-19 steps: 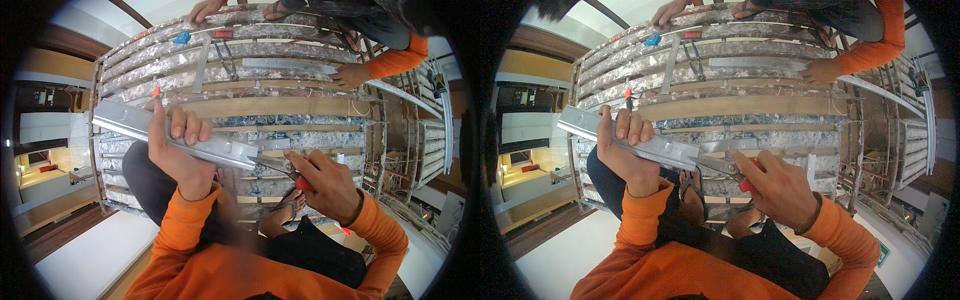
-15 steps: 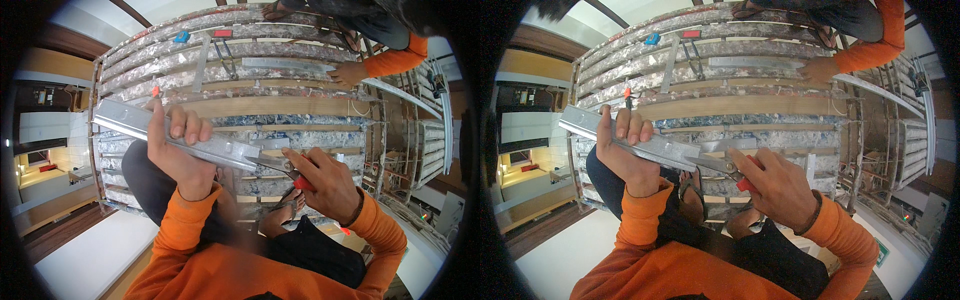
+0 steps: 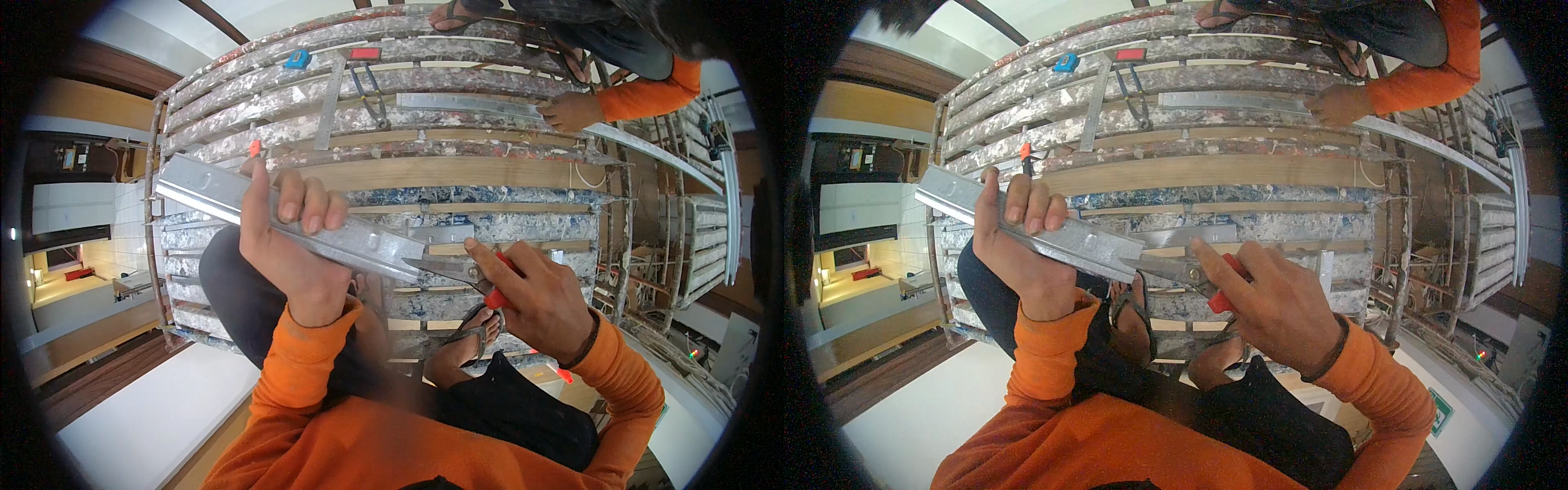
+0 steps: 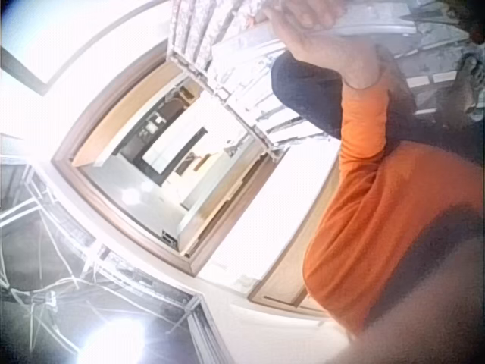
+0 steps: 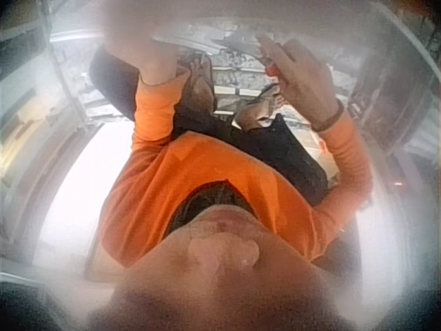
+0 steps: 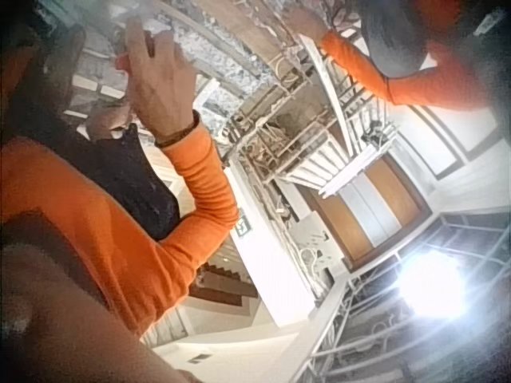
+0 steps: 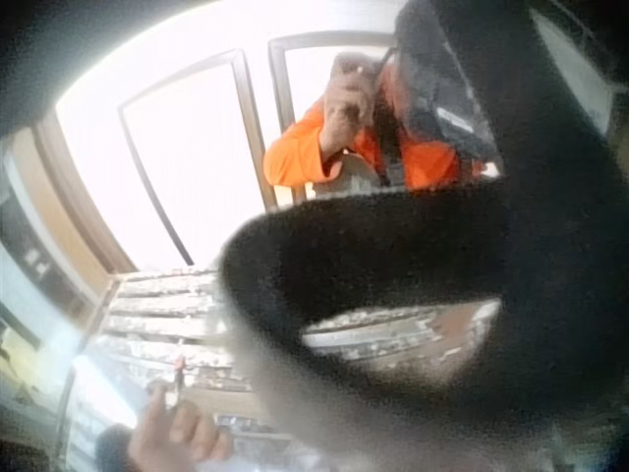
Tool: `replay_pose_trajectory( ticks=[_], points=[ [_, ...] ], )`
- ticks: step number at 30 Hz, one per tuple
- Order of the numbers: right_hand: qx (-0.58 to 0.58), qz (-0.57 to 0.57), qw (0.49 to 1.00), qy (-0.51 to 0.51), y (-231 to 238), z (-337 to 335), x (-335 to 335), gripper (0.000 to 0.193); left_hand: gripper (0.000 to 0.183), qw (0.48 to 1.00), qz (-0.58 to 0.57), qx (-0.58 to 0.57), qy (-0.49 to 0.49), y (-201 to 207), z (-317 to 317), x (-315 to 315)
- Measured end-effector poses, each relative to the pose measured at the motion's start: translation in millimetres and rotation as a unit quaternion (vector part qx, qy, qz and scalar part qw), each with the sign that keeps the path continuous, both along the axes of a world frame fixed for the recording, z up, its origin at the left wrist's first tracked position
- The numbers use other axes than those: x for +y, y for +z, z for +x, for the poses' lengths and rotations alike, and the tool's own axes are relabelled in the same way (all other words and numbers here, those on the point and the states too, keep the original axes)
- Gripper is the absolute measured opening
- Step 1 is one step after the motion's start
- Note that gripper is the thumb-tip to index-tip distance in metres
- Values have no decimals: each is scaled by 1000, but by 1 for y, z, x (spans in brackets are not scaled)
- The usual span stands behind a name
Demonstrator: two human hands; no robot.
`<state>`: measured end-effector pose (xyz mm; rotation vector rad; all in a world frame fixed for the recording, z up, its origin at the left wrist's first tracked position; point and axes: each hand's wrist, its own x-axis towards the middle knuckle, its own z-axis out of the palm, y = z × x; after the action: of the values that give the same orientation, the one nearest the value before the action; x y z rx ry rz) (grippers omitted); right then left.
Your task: The person uses tin snips to cut a long metal strip into shorter segments while standing on scaffolding. They repeatedly position the strip, cut it, and then use a hammer to tap the cut edges, likely to flatten or align them.
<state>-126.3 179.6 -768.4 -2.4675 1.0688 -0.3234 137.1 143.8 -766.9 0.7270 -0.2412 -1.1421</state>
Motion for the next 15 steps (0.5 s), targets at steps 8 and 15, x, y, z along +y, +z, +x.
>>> replay_pose_trajectory(
  ticks=[8,15],
  points=[
    [57,-37,997,22,7,-5,-1,49,11,1000,-13,-3,3,3,-6,1],
    [149,-43,986,54,30,0,-3,36,14,989,-20,-114,-88,2,-3,7]
  ],
)
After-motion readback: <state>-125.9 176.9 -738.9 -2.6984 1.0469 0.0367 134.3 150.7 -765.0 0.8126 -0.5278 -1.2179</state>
